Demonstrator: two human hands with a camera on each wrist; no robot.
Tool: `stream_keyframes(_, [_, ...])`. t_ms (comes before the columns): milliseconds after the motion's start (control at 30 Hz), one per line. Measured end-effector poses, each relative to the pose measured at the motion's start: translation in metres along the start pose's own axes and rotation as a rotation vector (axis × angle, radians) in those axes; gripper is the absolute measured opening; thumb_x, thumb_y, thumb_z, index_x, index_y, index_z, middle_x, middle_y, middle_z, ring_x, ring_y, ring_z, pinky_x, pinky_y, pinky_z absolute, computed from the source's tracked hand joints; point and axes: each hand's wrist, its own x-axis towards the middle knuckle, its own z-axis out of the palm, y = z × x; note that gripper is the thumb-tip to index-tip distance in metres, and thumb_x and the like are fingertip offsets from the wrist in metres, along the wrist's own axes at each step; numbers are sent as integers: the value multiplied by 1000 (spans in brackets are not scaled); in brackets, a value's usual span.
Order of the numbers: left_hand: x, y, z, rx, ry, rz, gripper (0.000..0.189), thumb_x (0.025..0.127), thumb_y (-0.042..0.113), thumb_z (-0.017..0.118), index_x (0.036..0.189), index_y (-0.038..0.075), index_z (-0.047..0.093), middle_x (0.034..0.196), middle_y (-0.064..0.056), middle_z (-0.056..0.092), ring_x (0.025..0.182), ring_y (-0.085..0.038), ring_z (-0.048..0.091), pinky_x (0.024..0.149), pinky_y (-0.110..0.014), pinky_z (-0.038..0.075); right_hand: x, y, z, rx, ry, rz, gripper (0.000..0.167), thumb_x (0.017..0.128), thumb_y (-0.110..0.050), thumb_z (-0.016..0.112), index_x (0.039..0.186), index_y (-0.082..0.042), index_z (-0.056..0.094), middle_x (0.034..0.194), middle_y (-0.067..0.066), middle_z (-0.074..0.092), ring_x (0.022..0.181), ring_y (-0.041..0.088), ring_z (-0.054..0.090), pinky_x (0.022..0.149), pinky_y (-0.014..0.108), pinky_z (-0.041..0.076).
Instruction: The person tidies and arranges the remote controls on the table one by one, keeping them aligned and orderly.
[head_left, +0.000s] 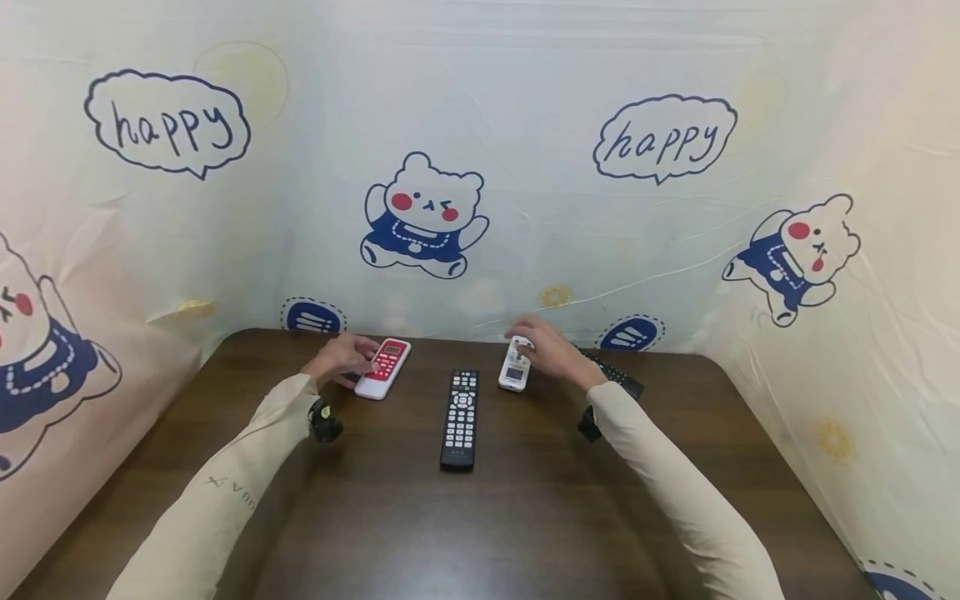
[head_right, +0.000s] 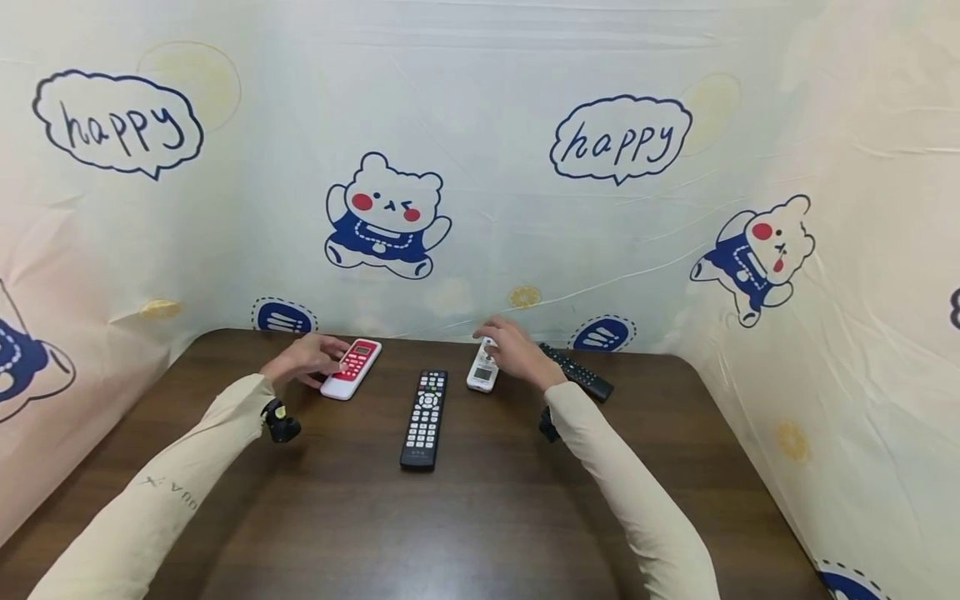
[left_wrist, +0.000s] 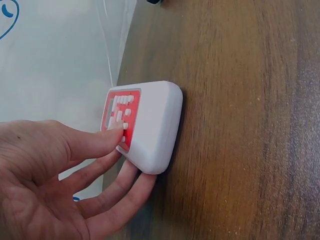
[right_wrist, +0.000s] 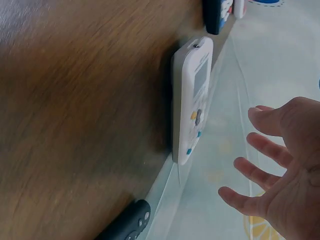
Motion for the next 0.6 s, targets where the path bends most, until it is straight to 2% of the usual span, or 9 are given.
stream_keyframes(167, [6,5,4,-4,18,-32,55,99,4,66,152,2,50,146,-27,51,125,-40,57,93,-49,62,-2,7,-2,-16,-58,-1,47,100,-2,67,146,-7,59,156,19,49,147,37,43,122,56,38])
stream_keyframes(300, [7,10,5,-10,31,-52,54,99,3,66,151,3,52,143,-25,53,124,-39,57,93,-49,62,-4,6,-4,-56,-80,-2,56,98,1,69,150,-9,55,161,21,43,150,41,37,122,59,35])
stream_keyframes(433, [2,9,3,-6,26,-76,53,99,1,66,150,2,52,143,-25,53,123,-39,57,93,-50,62,-5,2,-1,-153,-115,-2,57,97,7,66,151,-10,55,166,23,34,152,45,31,121,59,38])
stream_keyframes(600, [-2,9,3,23,37,-66,53,98,1,65,150,1,52,141,-26,54,122,-39,58,91,-49,63,-9,-3,3,-226,-134,-12,64,93,19,58,150,-11,57,167,23,31,153,45,29,118,56,43])
